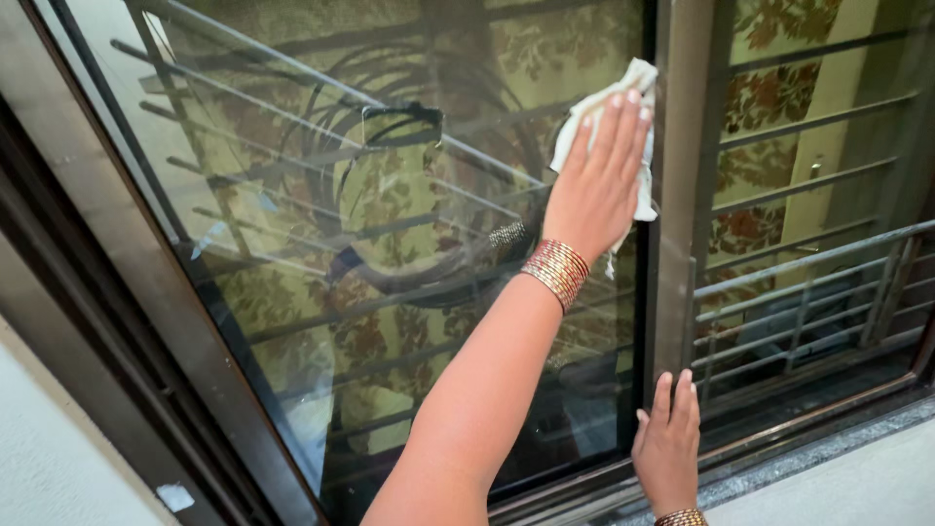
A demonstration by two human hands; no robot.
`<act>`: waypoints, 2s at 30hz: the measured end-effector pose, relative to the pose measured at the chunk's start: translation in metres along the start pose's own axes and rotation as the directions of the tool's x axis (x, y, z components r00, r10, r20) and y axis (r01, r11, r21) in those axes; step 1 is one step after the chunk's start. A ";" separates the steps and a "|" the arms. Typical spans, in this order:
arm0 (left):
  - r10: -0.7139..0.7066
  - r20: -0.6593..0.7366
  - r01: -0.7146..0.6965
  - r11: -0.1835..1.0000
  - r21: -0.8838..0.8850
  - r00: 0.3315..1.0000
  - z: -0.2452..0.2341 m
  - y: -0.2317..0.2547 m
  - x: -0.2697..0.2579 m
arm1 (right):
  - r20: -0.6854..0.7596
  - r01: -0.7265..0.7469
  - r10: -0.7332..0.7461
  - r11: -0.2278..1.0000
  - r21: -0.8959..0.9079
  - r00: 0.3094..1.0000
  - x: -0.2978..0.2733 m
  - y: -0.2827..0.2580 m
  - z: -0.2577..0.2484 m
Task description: The person wipes a glass window pane using a white cloth. They systematically clean the surface, moving the cloth in circular and vertical motions to remove dirt and smudges. The person uses both hands to hold the cloth and apply pressure to the glass.
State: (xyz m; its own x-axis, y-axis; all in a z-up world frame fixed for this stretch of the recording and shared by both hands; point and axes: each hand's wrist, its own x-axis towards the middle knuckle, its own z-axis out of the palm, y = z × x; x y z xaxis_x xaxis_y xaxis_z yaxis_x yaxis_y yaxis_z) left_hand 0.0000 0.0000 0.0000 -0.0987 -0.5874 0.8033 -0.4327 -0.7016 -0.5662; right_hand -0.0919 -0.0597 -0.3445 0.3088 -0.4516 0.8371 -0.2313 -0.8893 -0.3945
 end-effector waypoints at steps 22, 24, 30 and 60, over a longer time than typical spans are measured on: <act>-0.217 -0.193 0.240 0.966 0.101 0.957 -0.011 -0.074 0.121 | -0.244 -0.128 0.074 0.968 -0.216 0.967 -0.008 0.010 0.064; -0.238 -0.216 0.262 0.961 0.087 0.947 -0.012 -0.080 0.124 | -0.254 -0.115 0.059 0.970 -0.214 0.965 -0.009 0.012 0.065; -0.260 -0.251 0.261 0.965 -0.031 0.932 -0.029 -0.111 0.108 | -0.181 -0.120 0.070 0.953 -0.278 0.981 -0.011 0.022 0.068; -0.330 -0.251 0.333 0.942 -0.030 0.910 -0.022 -0.091 0.122 | -0.165 -0.165 0.131 0.964 -0.208 0.977 -0.012 0.012 0.060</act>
State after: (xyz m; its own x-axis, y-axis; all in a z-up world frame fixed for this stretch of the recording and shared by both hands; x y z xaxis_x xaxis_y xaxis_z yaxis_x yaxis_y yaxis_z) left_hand 0.0078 0.0012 0.1537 -0.1717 -0.2024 0.9641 -0.4677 -0.8446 -0.2606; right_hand -0.0435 -0.0697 -0.3819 0.1192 -0.5465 0.8290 -0.4655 -0.7682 -0.4395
